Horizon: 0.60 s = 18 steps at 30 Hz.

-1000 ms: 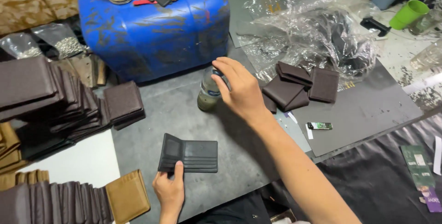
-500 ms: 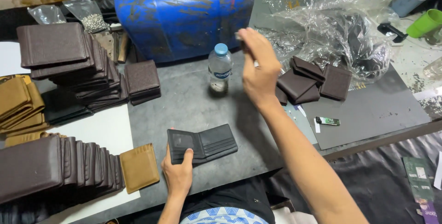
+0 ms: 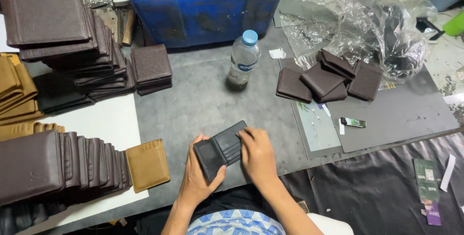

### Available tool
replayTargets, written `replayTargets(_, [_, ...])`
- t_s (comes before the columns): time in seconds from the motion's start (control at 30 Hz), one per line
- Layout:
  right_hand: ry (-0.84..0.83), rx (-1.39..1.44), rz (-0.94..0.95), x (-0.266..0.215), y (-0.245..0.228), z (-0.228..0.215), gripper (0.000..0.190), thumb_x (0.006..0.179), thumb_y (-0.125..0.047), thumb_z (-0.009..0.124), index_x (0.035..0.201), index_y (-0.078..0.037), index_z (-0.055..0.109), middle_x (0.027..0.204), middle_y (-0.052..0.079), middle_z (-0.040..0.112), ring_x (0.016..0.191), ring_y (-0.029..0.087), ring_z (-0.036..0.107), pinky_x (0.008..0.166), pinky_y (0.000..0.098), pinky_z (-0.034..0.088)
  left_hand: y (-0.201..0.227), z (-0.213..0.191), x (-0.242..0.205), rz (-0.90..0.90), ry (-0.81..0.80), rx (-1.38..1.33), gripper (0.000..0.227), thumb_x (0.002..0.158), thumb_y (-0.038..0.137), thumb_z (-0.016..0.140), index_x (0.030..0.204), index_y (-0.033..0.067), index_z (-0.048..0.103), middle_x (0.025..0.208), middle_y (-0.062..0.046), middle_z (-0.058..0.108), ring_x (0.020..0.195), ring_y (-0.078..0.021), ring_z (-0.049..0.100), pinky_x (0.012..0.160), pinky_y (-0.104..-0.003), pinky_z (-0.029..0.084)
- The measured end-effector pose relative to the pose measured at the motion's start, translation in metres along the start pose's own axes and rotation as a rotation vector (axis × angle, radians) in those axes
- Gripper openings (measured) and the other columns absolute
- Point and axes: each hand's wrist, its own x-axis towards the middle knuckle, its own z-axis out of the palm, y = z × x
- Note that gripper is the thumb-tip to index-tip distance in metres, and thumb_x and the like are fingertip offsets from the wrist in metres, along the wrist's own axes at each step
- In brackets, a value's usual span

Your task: Inspecting and folding leather wallets at a workshop table

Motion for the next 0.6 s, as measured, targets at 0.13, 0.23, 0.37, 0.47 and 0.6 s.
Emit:
replayTargets(0.13, [-0.021,-0.232,-0.032,-0.010,-0.006,0.015,0.030,0.092,0.001,0.059,0.121,-0.003,0.065,0.114,0.015,0.061,0.096,0.034,0.058,0.076,0.0445,0.046,-0.004,-0.001,-0.001,0.021,-0.001,-0.057,0.083,0.079,0.018,0.078,0.146,-0.0001,0.032,0.145,-0.019,0.045,0.136,-0.0340,0.052,0.115,-0.042,0.042])
replayTargets(0.23, [-0.090,-0.081,-0.109,-0.014,-0.017,0.019,0.035,0.086,0.007,0.053,0.120,0.002,0.062,0.104,0.020,0.059,0.088,0.039,0.056,0.072,0.0460,0.044,-0.008,0.000,-0.003,0.010,0.011,-0.091,0.083,0.077,0.012,0.081,0.145,-0.0003,0.034,0.146,-0.018,0.047,0.137,-0.0333,0.052,0.117,-0.039,0.040])
replayTargets(0.37, [-0.107,-0.094,-0.238,-0.009,-0.004,0.018,0.029,0.092,0.009,0.055,0.120,0.006,0.064,0.093,0.018,0.055,0.075,0.033,0.051,0.067,0.0427,0.042,-0.011,0.000,-0.004,0.057,0.056,-0.089,0.083,0.078,0.014,0.082,0.144,-0.0028,0.035,0.146,-0.020,0.050,0.137,-0.0345,0.055,0.118,-0.038,0.042])
replayTargets(0.47, [-0.035,-0.172,-0.079,-0.003,0.016,0.024,0.033,0.089,0.009,0.055,0.121,0.004,0.064,0.092,0.018,0.054,0.079,0.035,0.051,0.071,0.0444,0.044,-0.006,0.001,0.002,0.105,0.093,-0.072,0.082,0.074,0.009,0.083,0.141,-0.0037,0.037,0.141,-0.021,0.051,0.132,-0.0348,0.058,0.115,-0.038,0.044])
replayTargets(0.6, [-0.294,-0.171,-0.273,-0.007,-0.034,0.025,0.038,0.101,0.000,0.055,0.136,0.012,0.052,0.106,0.017,0.053,0.086,0.032,0.047,0.074,0.0419,0.045,-0.006,0.000,0.000,0.068,0.091,-0.009,0.084,0.072,0.013,0.086,0.140,-0.0029,0.039,0.141,-0.019,0.054,0.129,-0.0339,0.061,0.113,-0.038,0.048])
